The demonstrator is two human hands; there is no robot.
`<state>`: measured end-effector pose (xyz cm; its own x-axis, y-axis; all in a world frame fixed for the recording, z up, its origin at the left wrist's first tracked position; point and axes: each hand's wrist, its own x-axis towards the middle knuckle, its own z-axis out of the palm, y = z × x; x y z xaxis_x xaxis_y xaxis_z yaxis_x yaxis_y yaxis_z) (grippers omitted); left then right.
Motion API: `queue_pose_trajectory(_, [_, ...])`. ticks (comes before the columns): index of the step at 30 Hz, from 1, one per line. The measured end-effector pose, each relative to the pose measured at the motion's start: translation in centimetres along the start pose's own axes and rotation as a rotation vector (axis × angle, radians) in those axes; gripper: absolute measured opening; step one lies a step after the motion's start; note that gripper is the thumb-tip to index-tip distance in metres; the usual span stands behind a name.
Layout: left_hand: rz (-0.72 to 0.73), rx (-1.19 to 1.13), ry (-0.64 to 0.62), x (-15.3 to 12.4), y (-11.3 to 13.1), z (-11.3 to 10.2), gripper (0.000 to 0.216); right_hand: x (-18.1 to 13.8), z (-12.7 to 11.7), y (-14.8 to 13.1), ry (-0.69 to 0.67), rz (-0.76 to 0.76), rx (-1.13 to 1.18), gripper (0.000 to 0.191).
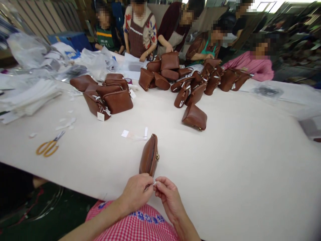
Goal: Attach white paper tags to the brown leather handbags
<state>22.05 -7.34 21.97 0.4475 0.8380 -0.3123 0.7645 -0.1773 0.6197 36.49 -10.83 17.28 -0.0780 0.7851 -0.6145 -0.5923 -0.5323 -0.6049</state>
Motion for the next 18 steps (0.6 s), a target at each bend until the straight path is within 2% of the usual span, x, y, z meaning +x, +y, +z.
queue_pose_trajectory(5, [-0.009,-0.020,-0.034,0.1,0.1,-0.4,0.025,0.3,-0.1,0.3,-0.020,-0.095,-0.106,0.027])
queue_pose_trajectory(13, [-0.012,-0.032,-0.077,0.3,0.6,-1.3,0.025,0.4,0.0,0.6,-0.018,-0.092,-0.083,0.028])
queue_pose_trajectory(18, [-0.024,-0.019,-0.082,0.6,0.5,-1.1,0.025,0.5,0.1,0.8,-0.004,-0.123,-0.111,0.026])
